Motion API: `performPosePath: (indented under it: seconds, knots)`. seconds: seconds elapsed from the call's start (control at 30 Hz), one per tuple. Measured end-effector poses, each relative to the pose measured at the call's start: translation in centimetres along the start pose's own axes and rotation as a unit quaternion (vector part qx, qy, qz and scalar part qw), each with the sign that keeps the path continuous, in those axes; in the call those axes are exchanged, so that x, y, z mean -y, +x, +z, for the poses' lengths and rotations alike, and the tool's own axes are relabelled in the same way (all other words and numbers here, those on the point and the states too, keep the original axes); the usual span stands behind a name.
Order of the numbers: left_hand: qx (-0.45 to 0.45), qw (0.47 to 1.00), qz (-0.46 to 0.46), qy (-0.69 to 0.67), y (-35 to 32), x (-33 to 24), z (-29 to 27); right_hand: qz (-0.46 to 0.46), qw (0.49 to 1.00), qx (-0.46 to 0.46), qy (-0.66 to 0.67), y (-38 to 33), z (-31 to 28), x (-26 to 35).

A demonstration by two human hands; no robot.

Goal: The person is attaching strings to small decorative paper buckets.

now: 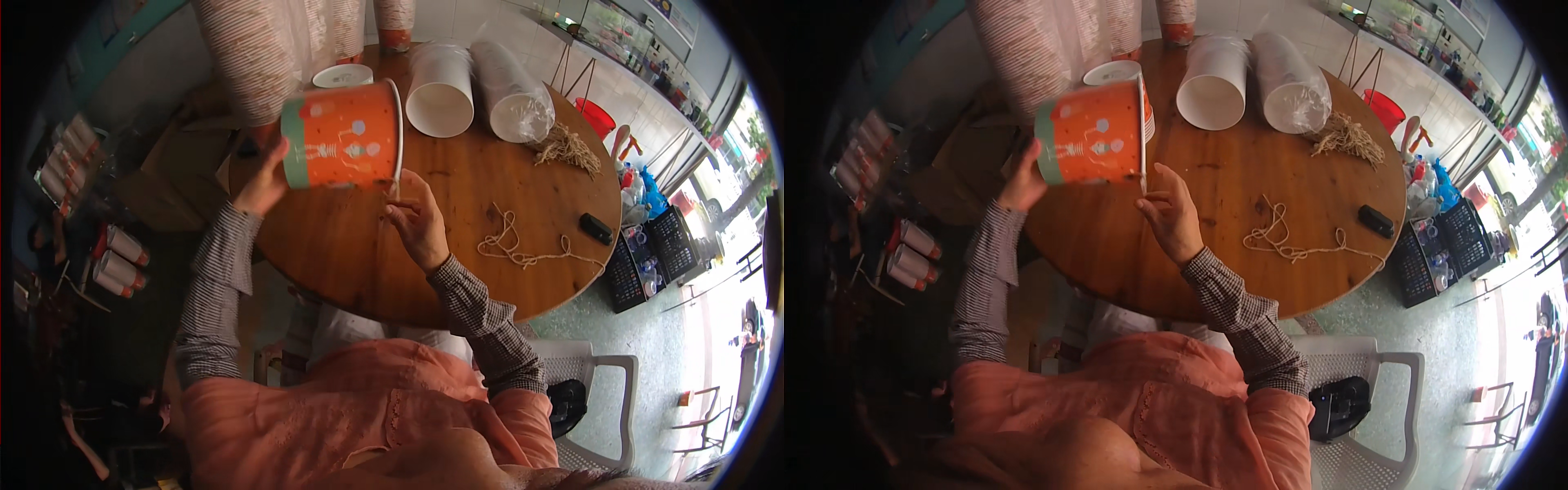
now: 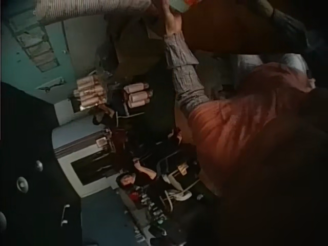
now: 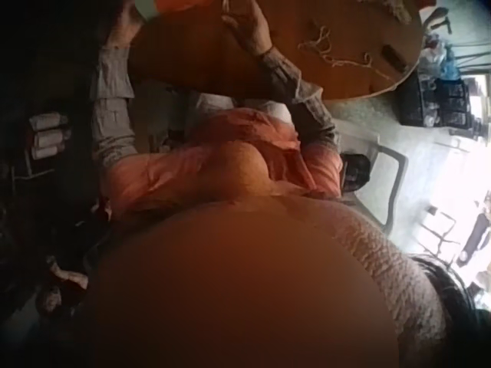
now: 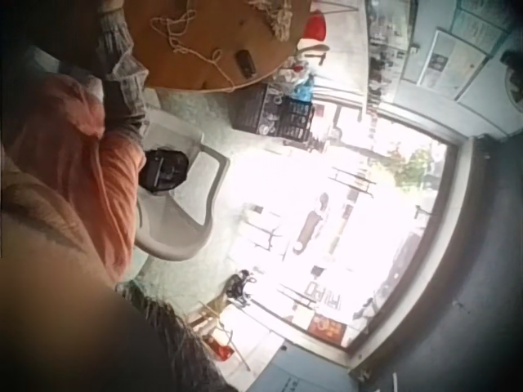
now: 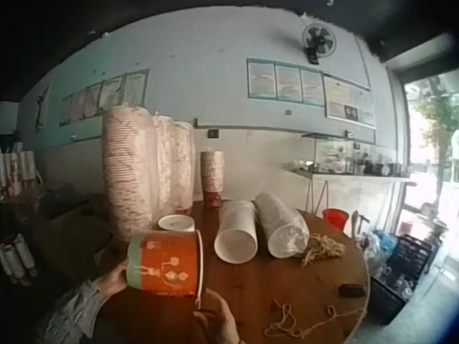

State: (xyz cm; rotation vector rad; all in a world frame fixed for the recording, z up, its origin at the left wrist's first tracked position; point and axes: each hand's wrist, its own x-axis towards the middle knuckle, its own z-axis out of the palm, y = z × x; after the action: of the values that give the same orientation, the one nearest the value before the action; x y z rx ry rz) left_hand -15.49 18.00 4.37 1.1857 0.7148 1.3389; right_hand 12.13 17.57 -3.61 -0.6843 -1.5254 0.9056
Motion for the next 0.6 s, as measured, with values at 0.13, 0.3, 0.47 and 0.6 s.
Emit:
performPosePath:
  seconds: [0.13, 0.3, 0.47, 0.6]
  knots:
    - [0.014, 0.908, 0.160, 0.387, 7.3, -7.4, 0.1, 0.082, 0.996, 0.030, -0.020, 0.7, -1.7, -3.2]
    - [0.024, 0.766, 0.174, 0.619, 16.4, -11.1, -0.8, 0.052, 0.994, 0.077, -0.061, 0.6, -2.1, -2.8]
    - [-0.008, 0.640, 0.052, 0.767, 22.7, -10.2, -1.2, 0.009, 0.986, 0.122, -0.112, 0.0, -1.5, -2.5]
    - [-0.031, 0.626, 0.070, 0.776, 25.3, -11.8, -1.2, 0.017, 0.980, 0.129, -0.148, -0.1, -1.6, -2.0]
